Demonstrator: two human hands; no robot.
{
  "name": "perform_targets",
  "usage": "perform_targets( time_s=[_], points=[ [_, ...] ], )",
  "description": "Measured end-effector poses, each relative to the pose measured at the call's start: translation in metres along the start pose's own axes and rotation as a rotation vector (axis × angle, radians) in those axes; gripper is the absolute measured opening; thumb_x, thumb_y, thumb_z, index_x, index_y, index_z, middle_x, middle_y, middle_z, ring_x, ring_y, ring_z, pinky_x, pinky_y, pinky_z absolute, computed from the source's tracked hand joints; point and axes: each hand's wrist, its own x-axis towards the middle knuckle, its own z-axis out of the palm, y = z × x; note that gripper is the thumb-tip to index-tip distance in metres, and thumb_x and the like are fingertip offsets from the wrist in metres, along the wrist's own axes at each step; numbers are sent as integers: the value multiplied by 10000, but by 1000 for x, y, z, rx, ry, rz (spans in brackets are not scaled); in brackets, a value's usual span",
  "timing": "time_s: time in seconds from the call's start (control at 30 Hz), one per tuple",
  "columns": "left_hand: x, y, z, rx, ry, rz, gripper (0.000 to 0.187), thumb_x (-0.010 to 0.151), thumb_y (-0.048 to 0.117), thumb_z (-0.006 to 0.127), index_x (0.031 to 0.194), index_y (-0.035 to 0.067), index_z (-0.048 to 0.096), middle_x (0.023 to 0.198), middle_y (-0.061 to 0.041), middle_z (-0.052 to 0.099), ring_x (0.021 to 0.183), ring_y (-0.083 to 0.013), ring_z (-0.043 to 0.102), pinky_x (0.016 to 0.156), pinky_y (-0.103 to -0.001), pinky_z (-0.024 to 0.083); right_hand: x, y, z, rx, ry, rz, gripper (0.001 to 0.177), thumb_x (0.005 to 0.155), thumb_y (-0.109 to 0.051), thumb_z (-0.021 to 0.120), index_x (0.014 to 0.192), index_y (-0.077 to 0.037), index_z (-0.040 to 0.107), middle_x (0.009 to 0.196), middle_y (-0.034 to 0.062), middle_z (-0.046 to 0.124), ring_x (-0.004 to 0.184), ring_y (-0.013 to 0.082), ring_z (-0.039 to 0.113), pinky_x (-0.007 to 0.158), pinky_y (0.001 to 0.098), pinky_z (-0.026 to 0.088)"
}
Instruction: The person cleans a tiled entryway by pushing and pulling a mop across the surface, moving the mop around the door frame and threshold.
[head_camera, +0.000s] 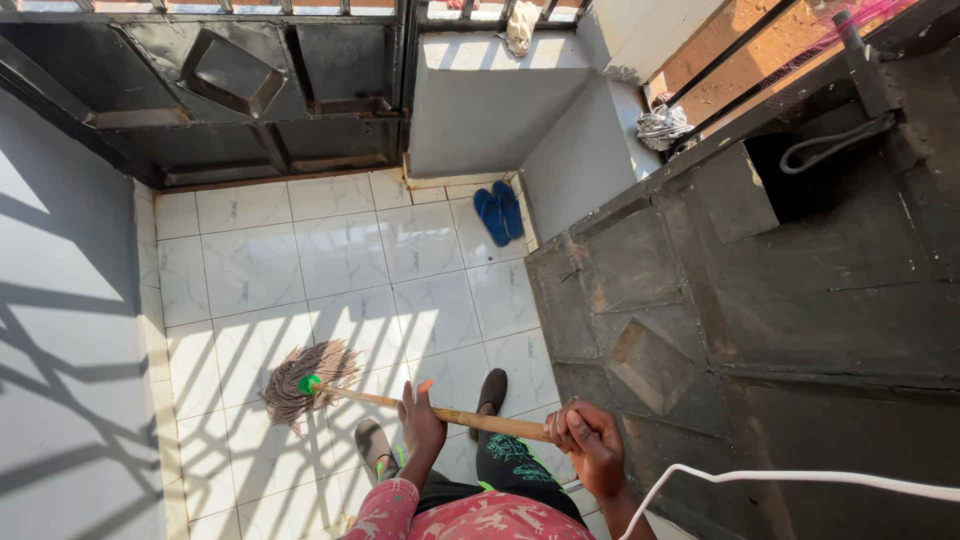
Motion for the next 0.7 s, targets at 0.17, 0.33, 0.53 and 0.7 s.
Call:
perform_targets(
  time_s=[0.17, 0.33, 0.53, 0.7],
  points=[
    [33, 58, 76, -8, 104, 113, 595, 812, -12, 697, 1312, 292, 591, 1589, -128, 357, 1451, -489, 307, 1171, -521, 364, 15, -24, -76, -71, -7, -42, 401, 1062, -218, 531, 711, -25, 532, 575, 17, 382, 554, 135, 354, 751, 388, 441],
    [51, 135, 136, 30, 5, 229, 380, 862, 45, 701, 1172, 265, 697, 1510, -104, 487, 1454, -419, 349, 1162, -523, 358, 0, -31, -159, -195, 48, -103, 392, 1067, -209, 537, 720, -29, 567, 561, 0, 389, 557, 128, 388, 807, 405, 470],
    [57, 230, 188, 109, -178, 362, 339, 864, 128, 733, 1173, 255, 679, 1500, -108, 469, 1477, -392, 323, 1162, -597, 302, -10, -47, -216, -406, 124, -87, 309, 1026, -162, 592, 777, 6, 668, 506, -5, 442, 494, 91, 407, 758, 390, 526],
    [60, 266, 244, 110, -246, 440, 256, 869, 180, 734, 1119, 217, 698, 1487, -124, 485, 1465, -396, 331, 1149, -599, 309, -4, -80, -198, -612, 272, -17, 279, 990, -141, 570, 769, -3, 668, 561, 11, 525, 498, 68, 450, 477, 265, 351]
  ],
)
